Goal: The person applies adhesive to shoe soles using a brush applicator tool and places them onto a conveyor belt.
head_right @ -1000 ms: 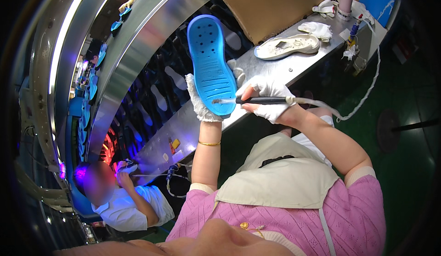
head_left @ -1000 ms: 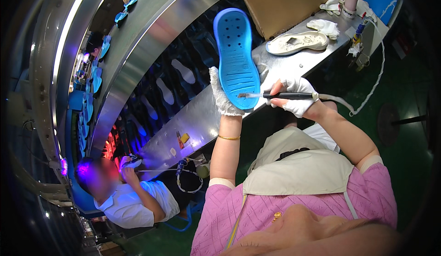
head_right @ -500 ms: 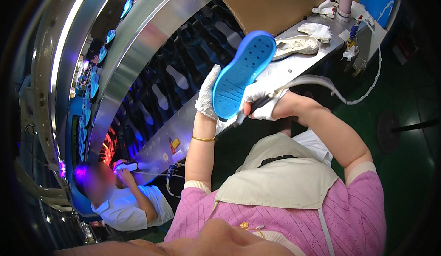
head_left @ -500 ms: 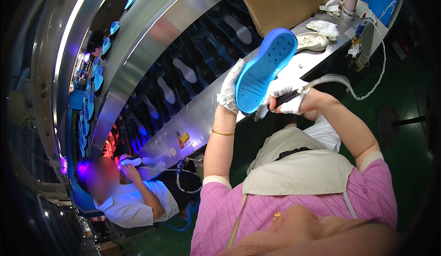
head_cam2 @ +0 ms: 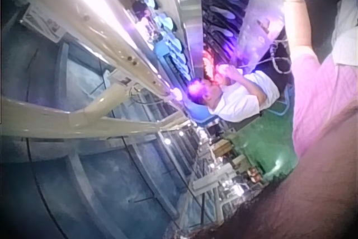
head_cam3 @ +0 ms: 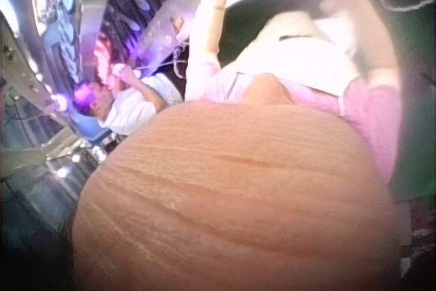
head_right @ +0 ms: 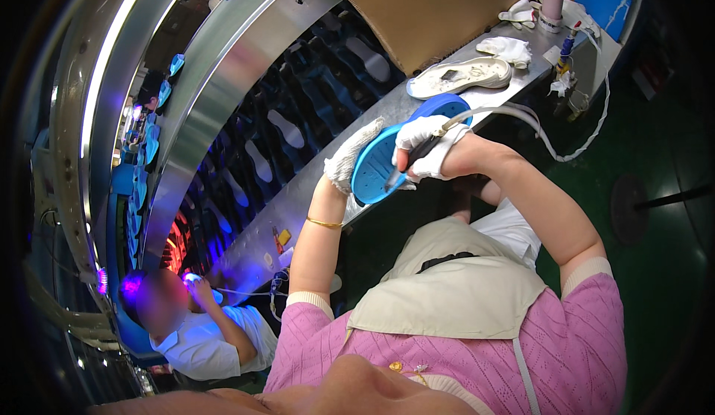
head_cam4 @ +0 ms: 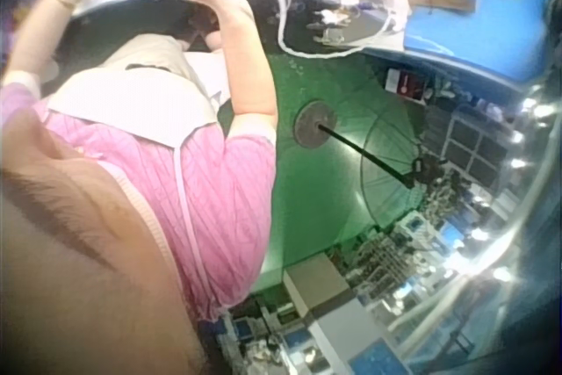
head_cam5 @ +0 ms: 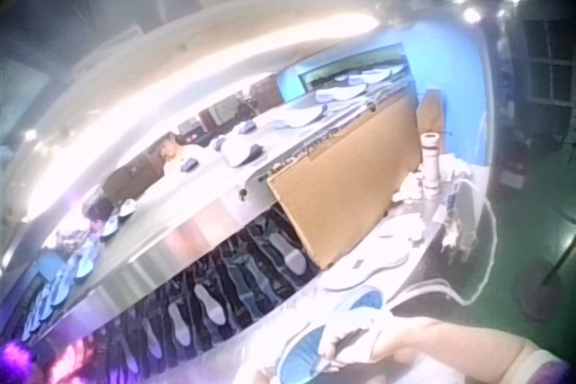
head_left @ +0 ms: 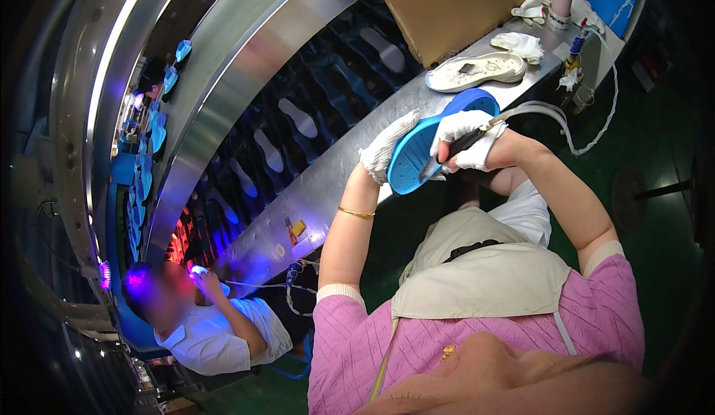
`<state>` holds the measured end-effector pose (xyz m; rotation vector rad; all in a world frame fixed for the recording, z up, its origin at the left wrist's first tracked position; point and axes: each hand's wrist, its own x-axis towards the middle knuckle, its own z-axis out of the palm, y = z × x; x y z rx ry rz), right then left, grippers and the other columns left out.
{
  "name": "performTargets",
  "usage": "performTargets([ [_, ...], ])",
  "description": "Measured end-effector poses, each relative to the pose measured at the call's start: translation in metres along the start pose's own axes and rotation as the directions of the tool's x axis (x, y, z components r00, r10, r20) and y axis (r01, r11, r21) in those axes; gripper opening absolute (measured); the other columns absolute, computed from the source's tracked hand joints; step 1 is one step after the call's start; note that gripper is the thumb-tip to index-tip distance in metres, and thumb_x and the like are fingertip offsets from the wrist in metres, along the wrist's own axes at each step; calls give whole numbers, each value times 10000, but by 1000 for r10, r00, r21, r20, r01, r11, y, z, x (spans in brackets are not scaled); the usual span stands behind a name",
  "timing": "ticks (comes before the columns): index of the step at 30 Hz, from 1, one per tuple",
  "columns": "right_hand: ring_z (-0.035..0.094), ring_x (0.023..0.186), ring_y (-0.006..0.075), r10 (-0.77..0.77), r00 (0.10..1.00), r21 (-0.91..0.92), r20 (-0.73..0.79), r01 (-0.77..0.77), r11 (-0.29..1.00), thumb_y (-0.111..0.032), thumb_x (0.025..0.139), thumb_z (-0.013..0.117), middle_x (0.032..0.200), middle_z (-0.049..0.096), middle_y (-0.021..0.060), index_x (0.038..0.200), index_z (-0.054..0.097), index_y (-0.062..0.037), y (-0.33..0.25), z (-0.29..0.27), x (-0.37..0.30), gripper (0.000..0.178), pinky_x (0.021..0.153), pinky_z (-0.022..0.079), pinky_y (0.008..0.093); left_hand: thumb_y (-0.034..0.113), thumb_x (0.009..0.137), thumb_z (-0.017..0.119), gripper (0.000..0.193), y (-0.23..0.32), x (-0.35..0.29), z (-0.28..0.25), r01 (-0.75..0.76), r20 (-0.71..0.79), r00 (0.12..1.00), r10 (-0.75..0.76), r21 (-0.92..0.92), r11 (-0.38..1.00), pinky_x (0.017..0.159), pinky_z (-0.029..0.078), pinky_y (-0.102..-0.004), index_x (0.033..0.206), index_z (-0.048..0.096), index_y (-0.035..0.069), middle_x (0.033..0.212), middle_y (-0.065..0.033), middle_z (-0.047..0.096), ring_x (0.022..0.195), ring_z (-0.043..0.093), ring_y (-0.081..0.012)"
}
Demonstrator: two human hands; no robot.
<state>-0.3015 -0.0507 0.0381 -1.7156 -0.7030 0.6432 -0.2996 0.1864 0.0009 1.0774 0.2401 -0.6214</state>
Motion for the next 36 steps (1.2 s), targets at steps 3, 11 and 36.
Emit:
performTargets([
  [3, 635, 864, 175, 2, 1000, -150, -31, -7, 989, -21, 752, 700, 893, 676, 55, 855, 683, -84, -3, -7, -4, 122, 767, 503, 295, 359, 974, 595, 388, 2, -2, 1, -43, 8, 999, 43, 29, 999, 761, 581, -324, 1149, 652, 18, 1025, -110, 700, 849, 677, -198],
  [11, 619, 850, 106, -38, 991, 218, -127, 65, 974, -73, 796, 769, 859, 670, 15, 914, 680, -77, -6, -4, -9, 148, 774, 507, 272, 487, 1009, 425, 612, -19, -1, 5, -41, 148, 984, 95, -331, 943, 924, 555, -439, 1363, 481, -9, 1270, -204, 601, 1079, 645, -316],
  [36, 652, 829, 203, -566, 676, -429, -472, 385, 817, 27, 799, 729, 923, 687, 79, 950, 688, -39, 4, 1, -3, 170, 767, 522, 313, 529, 1005, 348, 673, -47, -33, 8, -178, 201, 929, 311, -495, 850, 934, 532, -541, 1385, 431, -21, 1282, -250, 572, 1051, 635, -424],
])
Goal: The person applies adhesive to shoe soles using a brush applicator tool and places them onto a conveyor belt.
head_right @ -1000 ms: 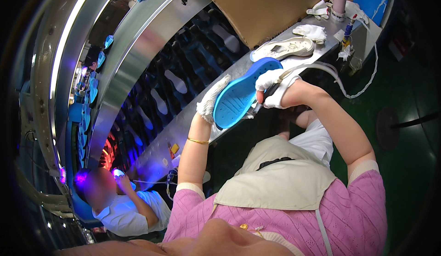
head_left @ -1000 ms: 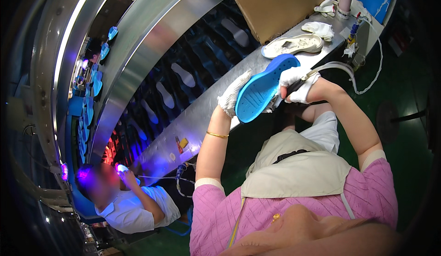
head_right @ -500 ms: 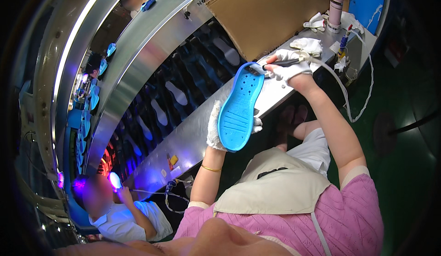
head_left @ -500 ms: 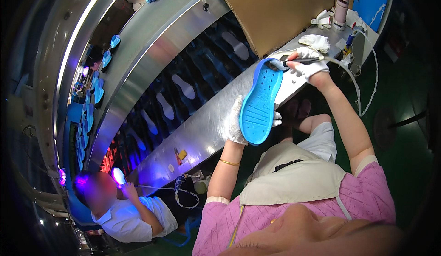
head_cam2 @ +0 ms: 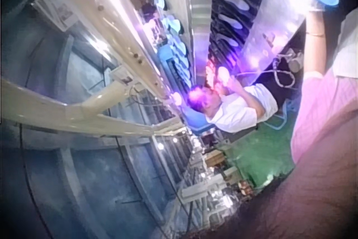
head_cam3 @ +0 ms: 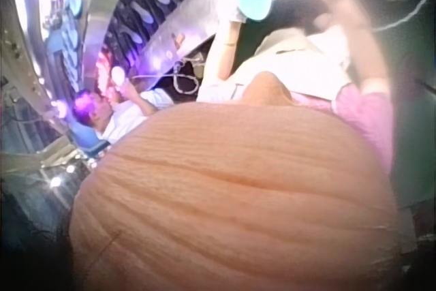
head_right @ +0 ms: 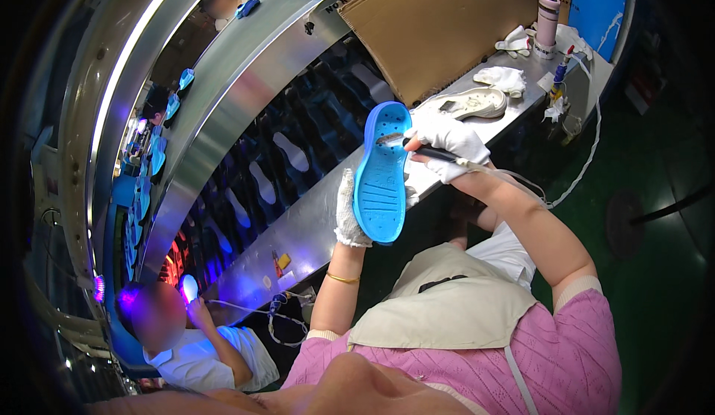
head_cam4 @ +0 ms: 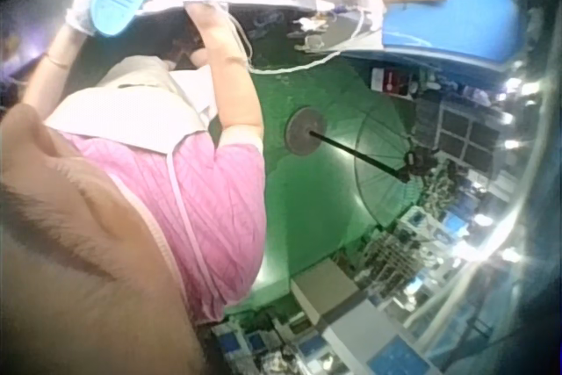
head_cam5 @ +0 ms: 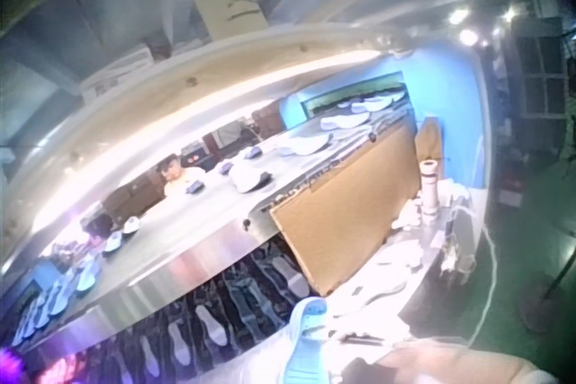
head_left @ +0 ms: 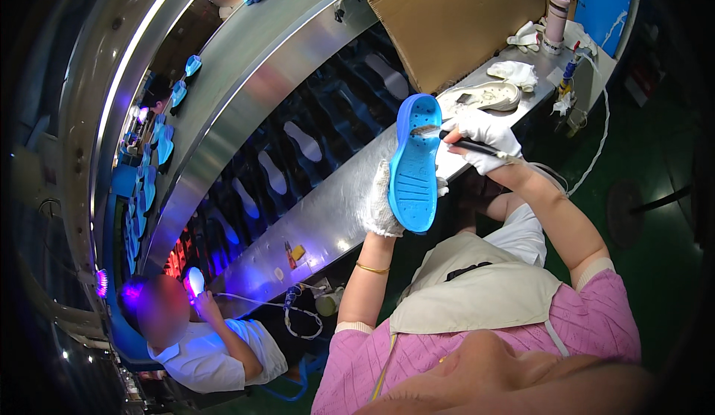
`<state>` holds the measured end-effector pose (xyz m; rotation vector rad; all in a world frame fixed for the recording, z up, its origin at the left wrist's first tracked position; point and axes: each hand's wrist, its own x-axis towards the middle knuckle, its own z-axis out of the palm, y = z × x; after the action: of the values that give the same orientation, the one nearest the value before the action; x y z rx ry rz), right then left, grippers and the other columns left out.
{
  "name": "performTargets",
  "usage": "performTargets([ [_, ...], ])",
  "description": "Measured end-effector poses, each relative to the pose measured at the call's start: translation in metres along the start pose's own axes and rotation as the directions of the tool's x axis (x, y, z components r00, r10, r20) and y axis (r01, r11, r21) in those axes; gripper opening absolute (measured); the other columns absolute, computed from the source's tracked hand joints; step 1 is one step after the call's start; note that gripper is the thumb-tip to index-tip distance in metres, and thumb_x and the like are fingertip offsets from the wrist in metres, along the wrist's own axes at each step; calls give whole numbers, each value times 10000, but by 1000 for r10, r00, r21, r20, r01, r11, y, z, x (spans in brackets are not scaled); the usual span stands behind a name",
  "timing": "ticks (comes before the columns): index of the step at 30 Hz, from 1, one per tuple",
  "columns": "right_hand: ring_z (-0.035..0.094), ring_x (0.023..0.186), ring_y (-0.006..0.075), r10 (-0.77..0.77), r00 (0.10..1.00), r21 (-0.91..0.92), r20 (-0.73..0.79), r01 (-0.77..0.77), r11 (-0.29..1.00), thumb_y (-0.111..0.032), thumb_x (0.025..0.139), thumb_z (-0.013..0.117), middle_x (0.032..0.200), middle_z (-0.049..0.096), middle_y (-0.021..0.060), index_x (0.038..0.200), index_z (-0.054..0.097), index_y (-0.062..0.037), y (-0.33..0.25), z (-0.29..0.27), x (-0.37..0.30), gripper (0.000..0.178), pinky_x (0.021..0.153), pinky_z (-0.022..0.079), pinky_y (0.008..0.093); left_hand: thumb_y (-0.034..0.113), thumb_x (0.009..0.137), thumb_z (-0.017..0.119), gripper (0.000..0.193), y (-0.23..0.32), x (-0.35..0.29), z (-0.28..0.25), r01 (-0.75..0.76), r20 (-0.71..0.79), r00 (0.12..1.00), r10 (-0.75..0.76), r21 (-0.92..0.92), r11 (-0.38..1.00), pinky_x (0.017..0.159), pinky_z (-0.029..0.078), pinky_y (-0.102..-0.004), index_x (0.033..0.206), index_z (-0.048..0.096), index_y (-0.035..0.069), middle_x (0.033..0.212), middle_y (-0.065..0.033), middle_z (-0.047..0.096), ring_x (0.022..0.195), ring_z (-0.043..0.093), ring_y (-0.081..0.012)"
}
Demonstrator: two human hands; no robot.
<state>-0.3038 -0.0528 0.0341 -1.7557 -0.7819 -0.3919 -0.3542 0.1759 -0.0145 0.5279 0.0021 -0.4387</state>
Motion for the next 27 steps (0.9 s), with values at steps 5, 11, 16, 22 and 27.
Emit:
performTargets([
  [5, 669, 818, 260, -214, 935, 17, 282, 218, 976, 90, 714, 708, 869, 673, 118, 896, 691, -65, -8, -3, 2, 240, 709, 523, 326, 608, 982, 312, 751, 12, 0, -2, -59, -96, 992, 80, 202, 978, 956, 517, -525, 1398, 438, -4, 1242, -233, 611, 1043, 649, -421],
  [11, 659, 810, 253, -119, 982, 38, 148, 114, 993, 103, 746, 706, 902, 671, 111, 937, 678, -52, -26, 6, 9, 248, 729, 530, 321, 616, 987, 306, 734, 10, 0, -9, -106, -25, 994, 109, 97, 990, 974, 508, -528, 1370, 467, 11, 1267, -230, 592, 1082, 630, -391],
  [16, 651, 770, 246, -211, 920, 108, 331, 185, 977, 6, 750, 734, 831, 648, 103, 891, 659, -70, -34, 30, -12, 177, 701, 520, 321, 605, 978, 343, 698, 5, -4, -10, -284, -61, 957, 284, 9, 959, 987, 491, -473, 1364, 490, 42, 1249, -175, 615, 1061, 634, -341],
  [22, 593, 728, 76, 233, 972, 371, -15, -211, 904, -11, 859, 707, 791, 643, 27, 903, 652, -16, -32, 48, -4, 70, 662, 496, 232, 543, 989, 384, 629, -17, -4, -17, -349, -73, 933, 353, 66, 935, 970, 514, -410, 1354, 506, 45, 1245, -130, 622, 1078, 633, -268],
  [27, 641, 727, 146, 94, 989, 252, 118, -121, 960, -70, 803, 779, 813, 659, 60, 890, 657, -47, -62, 58, -7, 152, 672, 513, 279, 648, 952, 340, 765, -2, 1, -2, -318, -287, 905, 315, 36, 947, 1017, 468, -462, 1400, 442, 37, 1292, -200, 574, 1129, 592, -355],
])
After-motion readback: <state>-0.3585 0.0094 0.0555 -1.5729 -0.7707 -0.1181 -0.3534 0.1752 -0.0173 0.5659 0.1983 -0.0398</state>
